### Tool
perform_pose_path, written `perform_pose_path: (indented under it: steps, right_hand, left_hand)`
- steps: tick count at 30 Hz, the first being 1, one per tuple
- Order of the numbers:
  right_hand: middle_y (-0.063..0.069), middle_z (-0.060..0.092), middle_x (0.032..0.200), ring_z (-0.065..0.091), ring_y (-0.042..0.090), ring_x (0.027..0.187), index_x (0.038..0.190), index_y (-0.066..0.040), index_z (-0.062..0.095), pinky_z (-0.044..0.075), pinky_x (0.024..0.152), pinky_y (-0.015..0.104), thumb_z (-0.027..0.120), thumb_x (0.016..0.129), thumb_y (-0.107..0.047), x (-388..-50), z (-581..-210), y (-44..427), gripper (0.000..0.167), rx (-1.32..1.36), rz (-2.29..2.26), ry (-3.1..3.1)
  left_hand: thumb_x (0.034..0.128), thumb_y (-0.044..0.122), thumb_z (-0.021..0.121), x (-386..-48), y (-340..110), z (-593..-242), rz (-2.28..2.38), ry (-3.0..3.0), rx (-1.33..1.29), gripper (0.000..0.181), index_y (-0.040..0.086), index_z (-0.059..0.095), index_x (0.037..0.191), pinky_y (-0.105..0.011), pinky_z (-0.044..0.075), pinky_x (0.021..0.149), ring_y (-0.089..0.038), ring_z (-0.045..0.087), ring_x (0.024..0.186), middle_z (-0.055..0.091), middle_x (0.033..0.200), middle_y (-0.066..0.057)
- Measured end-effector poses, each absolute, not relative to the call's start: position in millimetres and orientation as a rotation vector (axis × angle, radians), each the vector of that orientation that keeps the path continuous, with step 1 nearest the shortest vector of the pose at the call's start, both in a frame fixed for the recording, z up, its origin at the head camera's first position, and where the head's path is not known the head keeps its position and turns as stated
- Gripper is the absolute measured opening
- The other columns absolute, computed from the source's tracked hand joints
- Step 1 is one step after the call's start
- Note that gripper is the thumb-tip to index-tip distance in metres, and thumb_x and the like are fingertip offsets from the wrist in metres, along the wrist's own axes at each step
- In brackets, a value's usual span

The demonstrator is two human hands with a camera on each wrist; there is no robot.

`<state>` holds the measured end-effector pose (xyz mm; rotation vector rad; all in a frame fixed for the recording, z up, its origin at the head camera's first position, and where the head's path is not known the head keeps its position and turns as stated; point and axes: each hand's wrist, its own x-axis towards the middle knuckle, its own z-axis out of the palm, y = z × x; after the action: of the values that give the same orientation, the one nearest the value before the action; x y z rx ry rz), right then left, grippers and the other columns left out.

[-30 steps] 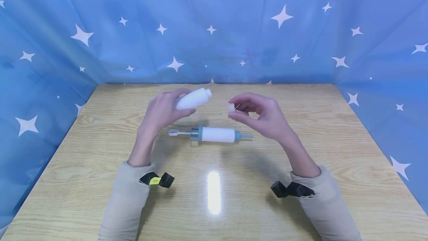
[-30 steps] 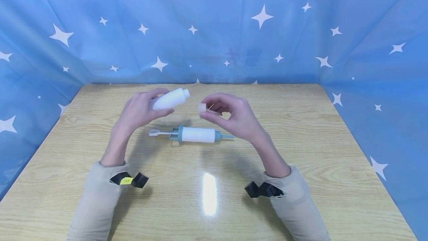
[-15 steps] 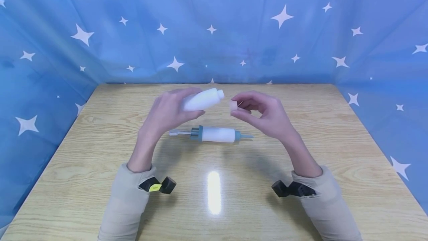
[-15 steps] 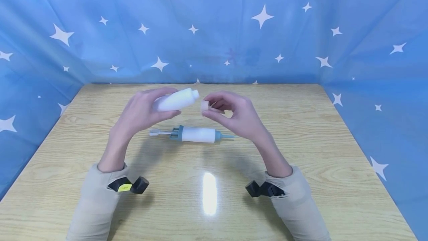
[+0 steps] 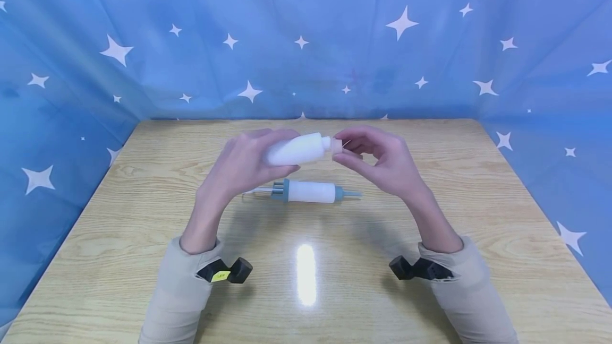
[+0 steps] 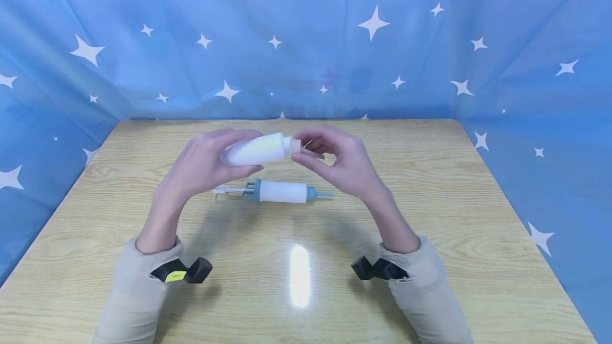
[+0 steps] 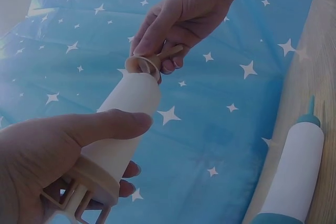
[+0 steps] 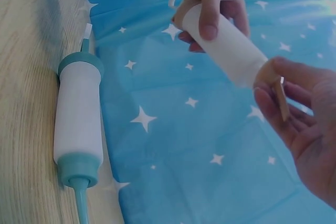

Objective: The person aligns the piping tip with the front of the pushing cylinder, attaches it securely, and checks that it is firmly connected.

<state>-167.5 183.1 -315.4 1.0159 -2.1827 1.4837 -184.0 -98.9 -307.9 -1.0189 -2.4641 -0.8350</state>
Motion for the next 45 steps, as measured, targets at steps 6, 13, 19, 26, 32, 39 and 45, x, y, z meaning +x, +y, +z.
perform_pose_path:
  steps: [6, 13, 19, 26, 32, 39, 45]
  right_hand:
    - [0.007, 0.072, 0.107, 0.070, 0.017, 0.086, 0.115, 0.000, 0.070, 0.059, 0.077, 0.028, 0.078, 0.079, 0.013, -168.3, -315.6, 183.0, 0.038, 1.006, 1.481, -2.183]
    - [0.012, 0.072, 0.107, 0.071, 0.018, 0.092, 0.114, 0.004, 0.069, 0.059, 0.082, 0.031, 0.076, 0.078, 0.018, -169.4, -315.5, 181.7, 0.039, 1.058, 1.516, -2.154]
    - [0.012, 0.072, 0.108, 0.071, 0.018, 0.092, 0.114, 0.004, 0.070, 0.059, 0.081, 0.032, 0.075, 0.078, 0.019, -169.6, -315.7, 181.7, 0.039, 1.075, 1.524, -2.159]
    - [0.013, 0.072, 0.107, 0.071, 0.018, 0.093, 0.114, 0.004, 0.070, 0.059, 0.082, 0.032, 0.075, 0.078, 0.020, -168.7, -315.2, 182.5, 0.039, 1.092, 1.540, -2.159]
    - [0.015, 0.072, 0.108, 0.071, 0.017, 0.094, 0.115, 0.005, 0.070, 0.059, 0.082, 0.031, 0.073, 0.078, 0.022, -169.3, -315.2, 183.5, 0.041, 1.115, 1.533, -2.153]
    - [0.015, 0.072, 0.109, 0.071, 0.018, 0.094, 0.115, 0.006, 0.069, 0.059, 0.083, 0.032, 0.074, 0.077, 0.023, -171.1, -315.6, 184.8, 0.042, 1.154, 1.478, -2.145]
    - [0.015, 0.071, 0.111, 0.070, 0.018, 0.093, 0.115, 0.006, 0.069, 0.059, 0.082, 0.032, 0.074, 0.075, 0.024, -171.9, -314.9, 184.7, 0.044, 1.198, 1.460, -2.120]
  left_hand:
    - [0.0798, 0.029, 0.087, -179.7, -99.5, -304.6, -0.845, -2.465, -1.044, 0.046, 0.020, 0.072, 0.123, -0.042, 0.056, 0.073, -0.022, 0.069, 0.086, 0.074, 0.111, -0.005]
    - [0.0818, 0.030, 0.084, -176.3, -98.8, -302.1, -0.811, -2.452, -1.080, 0.044, 0.023, 0.072, 0.123, -0.038, 0.054, 0.068, -0.017, 0.067, 0.081, 0.073, 0.105, -0.003]
    - [0.0816, 0.029, 0.085, -175.6, -98.7, -301.6, -0.797, -2.437, -1.105, 0.044, 0.021, 0.072, 0.123, -0.038, 0.054, 0.067, -0.018, 0.066, 0.078, 0.073, 0.101, -0.004]
    - [0.0813, 0.029, 0.086, -173.3, -99.2, -299.4, -0.792, -2.453, -1.120, 0.046, 0.020, 0.071, 0.124, -0.038, 0.054, 0.068, -0.018, 0.065, 0.077, 0.072, 0.099, -0.004]
    - [0.0816, 0.029, 0.086, -173.5, -99.1, -298.6, -0.784, -2.459, -1.123, 0.046, 0.020, 0.071, 0.124, -0.039, 0.054, 0.069, -0.019, 0.065, 0.078, 0.072, 0.098, -0.005]
    - [0.0813, 0.029, 0.086, -174.1, -99.1, -298.3, -0.807, -2.484, -1.115, 0.047, 0.020, 0.071, 0.125, -0.039, 0.055, 0.069, -0.020, 0.066, 0.080, 0.072, 0.101, -0.005]
    - [0.0813, 0.030, 0.086, -175.1, -99.6, -299.5, -0.830, -2.503, -1.101, 0.048, 0.021, 0.071, 0.126, -0.040, 0.055, 0.069, -0.020, 0.067, 0.081, 0.073, 0.103, -0.006]
